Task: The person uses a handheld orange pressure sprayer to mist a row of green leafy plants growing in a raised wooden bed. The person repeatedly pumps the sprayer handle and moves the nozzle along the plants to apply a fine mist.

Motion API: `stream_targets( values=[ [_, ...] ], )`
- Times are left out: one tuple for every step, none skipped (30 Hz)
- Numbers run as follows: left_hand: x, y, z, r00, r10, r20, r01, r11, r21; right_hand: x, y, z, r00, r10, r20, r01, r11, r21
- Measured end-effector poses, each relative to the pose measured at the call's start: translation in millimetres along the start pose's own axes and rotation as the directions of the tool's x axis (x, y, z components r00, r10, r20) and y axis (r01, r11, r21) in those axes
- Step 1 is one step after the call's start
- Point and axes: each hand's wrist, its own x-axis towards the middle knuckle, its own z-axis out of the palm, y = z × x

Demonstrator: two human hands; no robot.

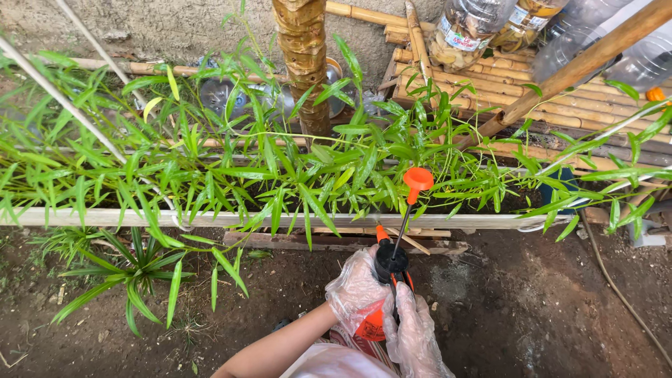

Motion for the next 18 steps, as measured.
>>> stream_targets(
  values=[
    [2, 0, 2, 1.0, 0.013, 0.007, -0.013, 1.0, -0.016, -3, -4, 1, 1.0, 0.02, -0.013, -0.021, 0.997, -0.068],
    [3, 0, 4, 1.0, 0.024, 0.014, -0.024, 0.999, -0.035, -8, -8, 1, 0.999, 0.041, -0.03, -0.044, 0.99, -0.137],
    [4, 0, 7, 0.999, 0.035, 0.02, -0.034, 0.998, -0.053, -12, -11, 1, 0.997, 0.061, -0.047, -0.069, 0.976, -0.205],
    [6, -1, 9, 1.0, 0.024, 0.005, -0.023, 0.999, -0.041, -15, -14, 2, 0.997, 0.064, -0.054, -0.073, 0.977, -0.2],
    [9, -1, 11, 1.0, 0.012, -0.01, -0.012, 0.999, -0.029, -17, -16, 3, 0.996, 0.066, -0.061, -0.077, 0.978, -0.194],
    [10, -2, 13, 1.0, 0.0, -0.023, -0.001, 1.0, -0.017, -19, -16, 2, 0.995, 0.07, -0.07, -0.082, 0.979, -0.187],
    [12, -3, 15, 1.0, -0.01, -0.012, 0.01, 1.0, -0.001, -19, -17, 1, 1.0, 0.028, -0.005, -0.029, 0.977, -0.213],
    [13, -5, 16, 1.0, -0.02, 0.001, 0.02, 1.0, 0.017, -18, -15, -1, 0.998, -0.012, 0.059, 0.025, 0.972, -0.235],
    [14, -7, 18, 0.999, -0.03, 0.013, 0.03, 0.999, 0.035, -16, -13, -3, 0.991, -0.05, 0.124, 0.081, 0.964, -0.253],
    [16, -8, 19, 0.999, -0.033, 0.024, 0.032, 0.998, 0.047, -12, -11, -5, 0.985, -0.103, 0.14, 0.137, 0.957, -0.255],
    [17, -10, 20, 0.999, -0.036, 0.035, 0.034, 0.998, 0.059, -8, -7, -5, 0.975, -0.156, 0.156, 0.192, 0.947, -0.257],
    [17, -13, 22, 0.998, -0.042, 0.046, 0.039, 0.997, 0.071, -3, -2, -8, 0.964, -0.205, 0.171, 0.245, 0.935, -0.258],
    [18, -16, 24, 0.998, -0.043, 0.051, 0.039, 0.996, 0.075, 2, 2, -11, 0.97, -0.193, 0.149, 0.229, 0.931, -0.285],
    [19, -19, 25, 0.998, -0.043, 0.052, 0.039, 0.996, 0.08, 8, 5, -13, 0.975, -0.181, 0.13, 0.214, 0.926, -0.313],
    [19, -22, 27, 0.998, -0.044, 0.053, 0.039, 0.996, 0.085, 13, 8, -16, 0.979, -0.17, 0.112, 0.198, 0.92, -0.339],
    [20, -24, 28, 0.998, -0.047, 0.047, 0.044, 0.996, 0.072, 17, 10, -18, 0.971, -0.199, 0.132, 0.233, 0.909, -0.345],
    [20, -27, 29, 0.998, -0.051, 0.041, 0.048, 0.997, 0.059, 21, 11, -19, 0.962, -0.228, 0.152, 0.268, 0.898, -0.35],
    [20, -30, 31, 0.998, -0.054, 0.035, 0.052, 0.998, 0.044, 25, 11, -20, 0.951, -0.258, 0.171, 0.304, 0.884, -0.354]
  ],
)
